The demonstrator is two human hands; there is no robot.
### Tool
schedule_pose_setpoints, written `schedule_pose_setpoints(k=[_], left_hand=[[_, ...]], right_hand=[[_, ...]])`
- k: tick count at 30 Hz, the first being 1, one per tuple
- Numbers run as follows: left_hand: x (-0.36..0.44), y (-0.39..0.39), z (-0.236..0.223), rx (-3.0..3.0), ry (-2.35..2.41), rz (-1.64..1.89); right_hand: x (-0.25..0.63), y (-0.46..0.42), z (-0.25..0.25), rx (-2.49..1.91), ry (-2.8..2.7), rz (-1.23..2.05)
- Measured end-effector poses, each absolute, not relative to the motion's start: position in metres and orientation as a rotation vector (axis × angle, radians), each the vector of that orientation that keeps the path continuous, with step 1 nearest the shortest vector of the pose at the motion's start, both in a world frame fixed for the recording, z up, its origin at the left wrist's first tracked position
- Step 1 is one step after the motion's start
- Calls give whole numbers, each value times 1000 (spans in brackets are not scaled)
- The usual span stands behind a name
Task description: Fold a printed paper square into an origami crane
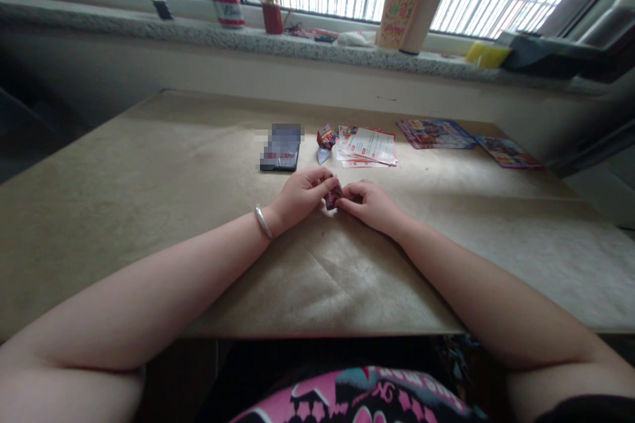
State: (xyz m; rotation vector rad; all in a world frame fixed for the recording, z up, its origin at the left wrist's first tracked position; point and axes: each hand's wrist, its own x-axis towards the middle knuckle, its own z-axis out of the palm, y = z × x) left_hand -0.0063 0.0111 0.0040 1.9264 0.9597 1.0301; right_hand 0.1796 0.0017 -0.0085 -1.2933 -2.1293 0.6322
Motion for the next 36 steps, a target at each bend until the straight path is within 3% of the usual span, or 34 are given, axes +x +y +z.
schedule_pose_setpoints(k=[10, 23, 36], left_hand=[[-7, 16, -1, 2089, 1022, 842], [-5, 23, -6, 2064, 1034, 900], [-11, 20, 0, 2079, 961, 810]], right_hand=[[187, 5, -10, -1350, -1991, 547], [181, 6, -12, -1306, -1933, 846], [186, 6, -9, -1225, -1956, 684]])
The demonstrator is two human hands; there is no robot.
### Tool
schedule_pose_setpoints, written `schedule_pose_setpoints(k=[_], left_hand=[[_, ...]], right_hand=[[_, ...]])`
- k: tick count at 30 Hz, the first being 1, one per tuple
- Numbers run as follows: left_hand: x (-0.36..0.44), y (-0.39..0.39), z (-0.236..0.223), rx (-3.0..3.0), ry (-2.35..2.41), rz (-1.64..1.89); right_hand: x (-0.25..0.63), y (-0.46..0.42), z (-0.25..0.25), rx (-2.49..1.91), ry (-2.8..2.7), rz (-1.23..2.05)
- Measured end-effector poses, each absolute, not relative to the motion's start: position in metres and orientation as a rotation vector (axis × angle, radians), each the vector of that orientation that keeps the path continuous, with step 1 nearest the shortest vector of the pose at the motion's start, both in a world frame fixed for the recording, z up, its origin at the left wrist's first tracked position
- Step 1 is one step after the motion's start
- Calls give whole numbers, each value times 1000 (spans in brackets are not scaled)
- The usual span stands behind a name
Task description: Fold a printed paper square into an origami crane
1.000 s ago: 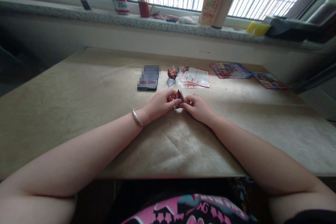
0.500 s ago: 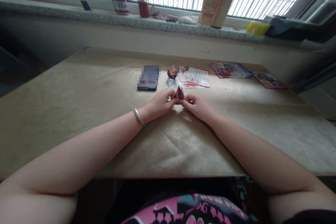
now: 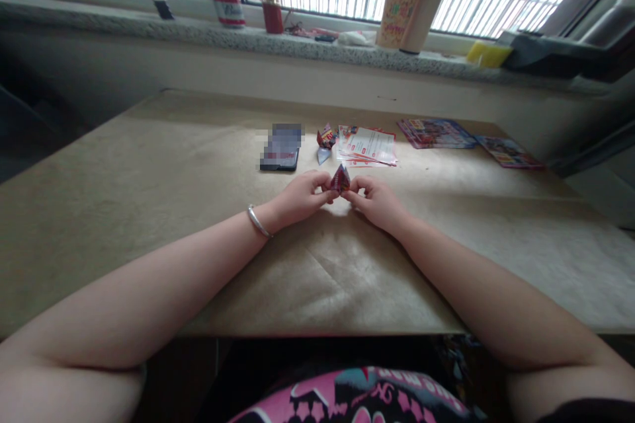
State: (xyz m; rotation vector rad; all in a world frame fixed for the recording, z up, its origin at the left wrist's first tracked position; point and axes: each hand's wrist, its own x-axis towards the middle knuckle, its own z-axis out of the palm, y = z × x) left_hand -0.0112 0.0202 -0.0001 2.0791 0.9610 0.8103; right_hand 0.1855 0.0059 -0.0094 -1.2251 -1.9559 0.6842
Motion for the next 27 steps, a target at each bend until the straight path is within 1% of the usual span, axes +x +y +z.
schedule_pose_setpoints(k=[4, 10, 16, 20, 24, 27], left_hand=[[-10, 19, 1, 2087, 886, 831], [-11, 20, -2, 1806, 891, 967], [-13, 23, -5, 1684, 854, 1007], [-12, 21, -4, 1660, 846, 927], [-10, 18, -1, 1624, 837, 784], [-10, 17, 1, 1648, 825, 709]], right_hand=[[186, 5, -9, -1234, -2004, 623], [184, 3, -8, -1300, -2110, 551], [183, -1, -6, -1210, -2194, 524], [186, -3, -5, -1125, -2025, 660], [187, -3, -3, -1022, -1906, 636], [187, -4, -1, -1013, -1906, 689]])
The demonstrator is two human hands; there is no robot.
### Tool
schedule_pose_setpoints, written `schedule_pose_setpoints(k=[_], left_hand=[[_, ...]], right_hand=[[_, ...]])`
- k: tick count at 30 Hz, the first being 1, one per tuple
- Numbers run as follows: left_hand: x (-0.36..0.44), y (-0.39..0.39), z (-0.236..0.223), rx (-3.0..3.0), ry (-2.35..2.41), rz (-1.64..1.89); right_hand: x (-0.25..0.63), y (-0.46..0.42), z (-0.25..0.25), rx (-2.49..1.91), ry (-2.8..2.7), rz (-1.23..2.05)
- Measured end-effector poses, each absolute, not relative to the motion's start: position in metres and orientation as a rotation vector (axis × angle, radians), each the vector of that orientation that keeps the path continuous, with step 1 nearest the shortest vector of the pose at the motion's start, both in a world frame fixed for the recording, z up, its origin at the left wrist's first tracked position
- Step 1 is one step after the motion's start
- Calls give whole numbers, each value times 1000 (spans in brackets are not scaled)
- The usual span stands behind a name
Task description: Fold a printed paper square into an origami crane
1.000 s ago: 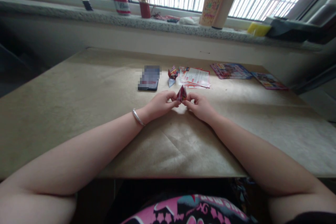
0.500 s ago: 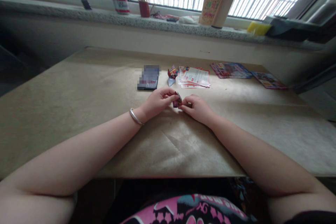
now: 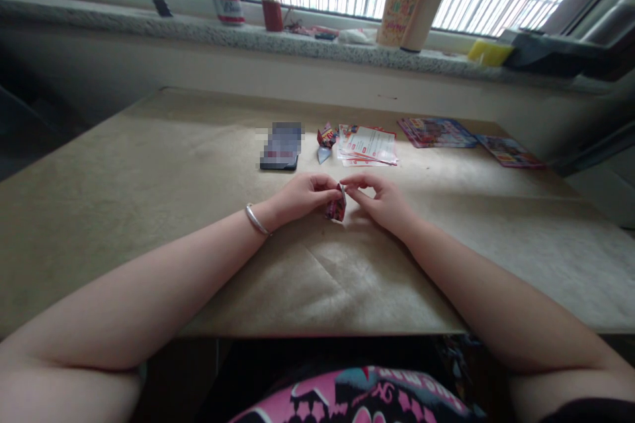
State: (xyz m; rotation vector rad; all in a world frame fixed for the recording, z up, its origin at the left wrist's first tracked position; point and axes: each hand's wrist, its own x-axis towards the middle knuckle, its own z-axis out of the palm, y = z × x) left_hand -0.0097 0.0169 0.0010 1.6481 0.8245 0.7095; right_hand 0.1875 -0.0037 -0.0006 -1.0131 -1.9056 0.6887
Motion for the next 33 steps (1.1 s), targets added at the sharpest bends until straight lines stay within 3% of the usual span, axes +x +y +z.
schedule_pose_setpoints(k=[12, 33], left_hand=[[-10, 13, 8, 1848, 779, 631], [-8, 6, 11, 1775, 783, 584]], right_hand=[[198, 8, -2, -1020, -1872, 1008], [198, -4, 9, -973, -2084, 714]])
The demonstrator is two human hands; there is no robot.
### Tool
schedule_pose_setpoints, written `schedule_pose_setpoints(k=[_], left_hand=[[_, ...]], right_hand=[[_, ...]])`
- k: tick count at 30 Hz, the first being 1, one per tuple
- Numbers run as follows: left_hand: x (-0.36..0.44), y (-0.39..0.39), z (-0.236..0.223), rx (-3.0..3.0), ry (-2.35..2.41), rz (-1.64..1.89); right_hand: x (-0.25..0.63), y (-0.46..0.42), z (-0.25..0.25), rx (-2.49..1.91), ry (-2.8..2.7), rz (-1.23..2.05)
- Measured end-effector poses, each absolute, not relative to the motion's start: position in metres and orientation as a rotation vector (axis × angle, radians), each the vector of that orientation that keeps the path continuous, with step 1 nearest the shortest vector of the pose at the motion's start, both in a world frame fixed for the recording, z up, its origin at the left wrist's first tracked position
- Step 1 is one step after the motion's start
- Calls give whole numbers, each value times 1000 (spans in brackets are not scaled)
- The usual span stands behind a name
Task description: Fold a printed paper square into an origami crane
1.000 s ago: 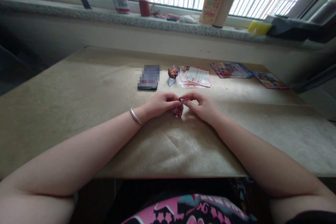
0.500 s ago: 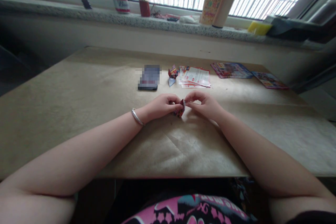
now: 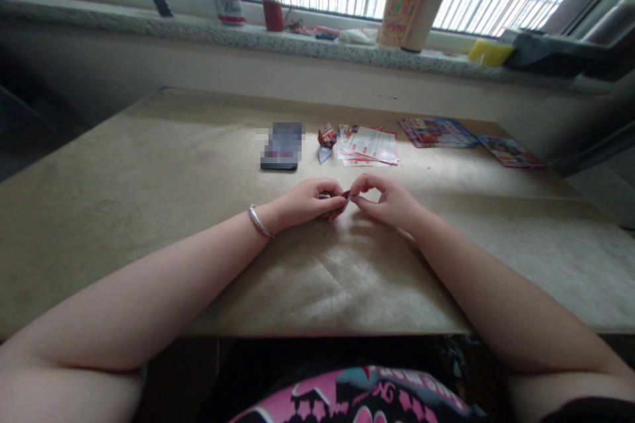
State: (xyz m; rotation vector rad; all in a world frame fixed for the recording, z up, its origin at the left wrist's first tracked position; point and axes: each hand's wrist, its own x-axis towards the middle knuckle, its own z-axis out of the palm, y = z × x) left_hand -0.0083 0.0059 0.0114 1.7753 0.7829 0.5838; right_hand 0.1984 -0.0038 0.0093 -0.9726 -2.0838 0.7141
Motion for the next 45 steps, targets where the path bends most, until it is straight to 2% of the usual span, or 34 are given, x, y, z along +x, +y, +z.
schedule_pose_setpoints(k=[16, 45], left_hand=[[-5, 9, 10, 1766, 839, 705], [-3, 8, 9, 1893, 926, 773]], right_hand=[[204, -3, 16, -905, -2219, 164], [197, -1, 4, -864, -2149, 50]])
